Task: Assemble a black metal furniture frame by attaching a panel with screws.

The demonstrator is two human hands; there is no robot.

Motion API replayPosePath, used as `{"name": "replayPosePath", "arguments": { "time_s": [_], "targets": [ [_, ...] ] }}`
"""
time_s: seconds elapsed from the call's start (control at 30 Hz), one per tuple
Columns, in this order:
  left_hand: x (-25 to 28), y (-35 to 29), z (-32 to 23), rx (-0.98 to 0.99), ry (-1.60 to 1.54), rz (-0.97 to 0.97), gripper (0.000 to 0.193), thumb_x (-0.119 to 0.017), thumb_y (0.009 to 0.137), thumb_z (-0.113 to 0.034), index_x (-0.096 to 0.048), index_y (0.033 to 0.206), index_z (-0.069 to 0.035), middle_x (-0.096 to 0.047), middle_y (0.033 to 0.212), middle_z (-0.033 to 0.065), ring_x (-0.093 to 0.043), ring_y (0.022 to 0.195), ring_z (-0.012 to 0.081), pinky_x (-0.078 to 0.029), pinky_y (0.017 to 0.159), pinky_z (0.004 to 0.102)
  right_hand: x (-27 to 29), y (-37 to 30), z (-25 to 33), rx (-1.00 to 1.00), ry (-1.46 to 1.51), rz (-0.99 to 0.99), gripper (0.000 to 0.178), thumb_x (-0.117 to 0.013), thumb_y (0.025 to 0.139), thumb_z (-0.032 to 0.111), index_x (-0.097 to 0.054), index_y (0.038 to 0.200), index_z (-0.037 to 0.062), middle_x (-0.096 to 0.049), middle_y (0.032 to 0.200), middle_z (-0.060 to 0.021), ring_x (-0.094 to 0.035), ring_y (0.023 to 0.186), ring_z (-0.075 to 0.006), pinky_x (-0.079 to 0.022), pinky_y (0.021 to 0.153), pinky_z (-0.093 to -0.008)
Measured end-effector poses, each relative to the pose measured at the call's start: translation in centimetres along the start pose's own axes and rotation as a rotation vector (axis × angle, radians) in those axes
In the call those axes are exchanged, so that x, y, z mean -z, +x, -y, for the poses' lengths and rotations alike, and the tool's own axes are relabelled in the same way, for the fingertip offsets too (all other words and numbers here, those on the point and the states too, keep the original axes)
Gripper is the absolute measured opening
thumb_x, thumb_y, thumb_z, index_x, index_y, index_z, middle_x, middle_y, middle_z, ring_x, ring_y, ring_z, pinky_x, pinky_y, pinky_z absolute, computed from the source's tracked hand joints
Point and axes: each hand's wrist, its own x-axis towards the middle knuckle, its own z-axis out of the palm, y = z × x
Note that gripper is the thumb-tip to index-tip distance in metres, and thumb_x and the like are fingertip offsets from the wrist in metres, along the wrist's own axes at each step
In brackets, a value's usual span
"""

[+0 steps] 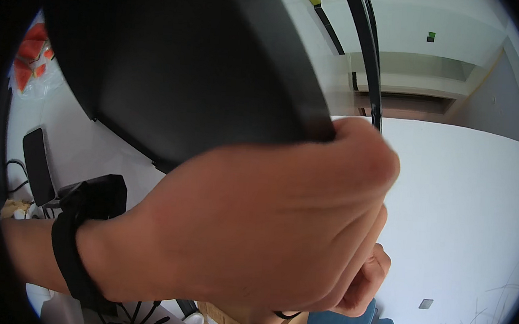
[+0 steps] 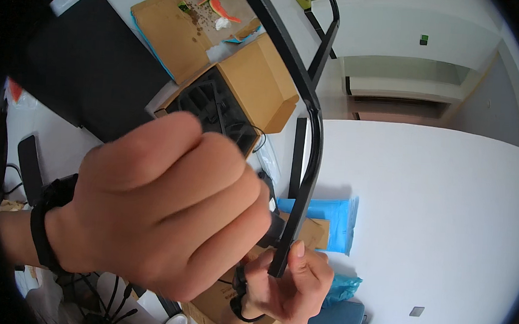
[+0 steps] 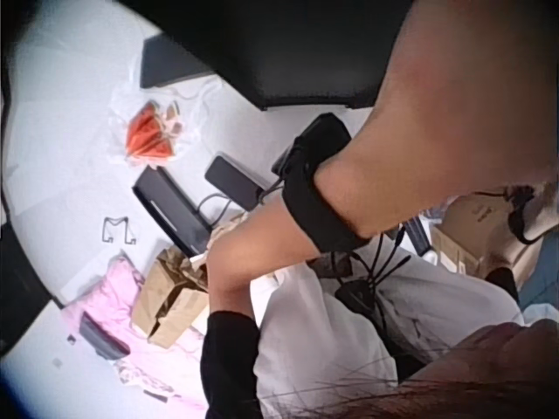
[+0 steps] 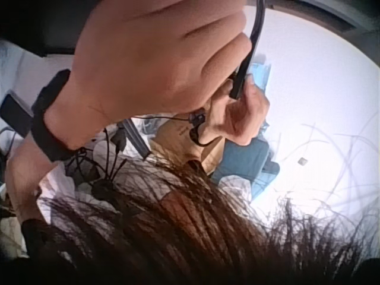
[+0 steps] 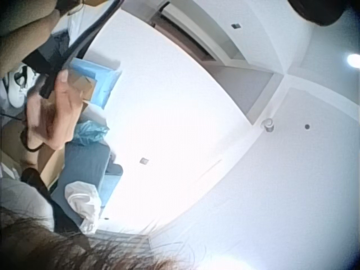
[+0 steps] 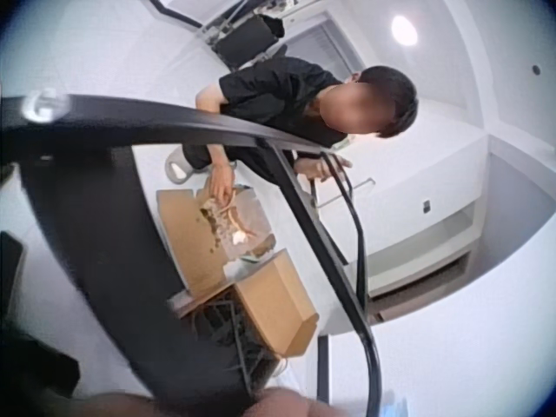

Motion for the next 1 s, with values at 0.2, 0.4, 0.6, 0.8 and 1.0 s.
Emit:
{"name": "replayPosePath", "arguments": {
  "time_s": [0.2, 0.4, 0.6, 0.8, 1.0],
  "targets": [
    [0.1, 0.7, -0.8, 0.103, -0.074, -0.171, 0.009, -0.064, 0.07, -0.005, -0.06, 0.064, -0.011, -0.056, 0.069, -0.0001, -0.056, 0.071, 0.0163, -0.044, 0.074, 0.0306, 0.0, 1.0, 0.4, 0.023, 0.005, 0.048, 0.034, -0.08, 0.066, 0.002, -0.062, 0.093, -0.0061, -0.062, 0.078, -0.0147, -0.052, 0.058, -0.0165, -0.04, 0.055, -0.0264],
    [1.4, 0.9, 0.0, -0.004, -0.158, -0.001, 0.005, -0.064, 0.071, -0.006, -0.061, 0.068, -0.009, -0.055, 0.069, 0.0009, -0.055, 0.065, 0.0168, -0.044, 0.071, 0.032, 0.1, 0.7, 1.4, -0.164, 0.09, 0.037, 0.029, -0.077, 0.068, -0.003, -0.057, 0.089, -0.0046, -0.061, 0.078, -0.0137, -0.051, 0.058, -0.0143, -0.043, 0.055, -0.0245],
    [2.9, 1.6, 0.6, -0.074, -0.116, 0.166, 0.005, -0.066, 0.074, -0.008, -0.064, 0.078, -0.006, -0.055, 0.075, 0.0023, -0.054, 0.064, 0.0172, -0.044, 0.064, 0.0321, -0.1, 1.5, 2.9, -0.279, 0.083, 0.108, 0.027, -0.076, 0.065, -0.006, -0.055, 0.082, -0.0035, -0.058, 0.079, -0.011, -0.046, 0.058, -0.0103, -0.038, 0.049, -0.0209],
    [1.9, 2.7, -0.1, -0.164, -0.237, 0.248, 0.035, -0.07, 0.073, -0.026, -0.073, 0.107, -0.023, -0.05, 0.081, -0.0023, -0.048, 0.063, 0.0134, -0.038, 0.059, 0.0281, -0.5, 1.1, 2.6, -0.271, 0.177, 0.119, 0.035, -0.078, 0.066, -0.006, -0.058, 0.094, -0.0067, -0.062, 0.086, -0.0135, -0.051, 0.062, -0.0122, -0.042, 0.051, -0.0215],
    [0.5, 3.2, 0.3, -0.233, -0.217, 0.33, 0.041, -0.067, 0.07, -0.02, -0.073, 0.11, -0.021, -0.053, 0.081, -0.0014, -0.052, 0.069, 0.0152, -0.038, 0.064, 0.0298, 0.0, -3.0, 2.2, -0.616, 0.394, 0.0, 0.037, -0.061, 0.079, -0.008, -0.055, 0.115, -0.011, -0.065, 0.091, -0.015, -0.057, 0.069, -0.0127, -0.048, 0.06, -0.0246]
  ]
}}
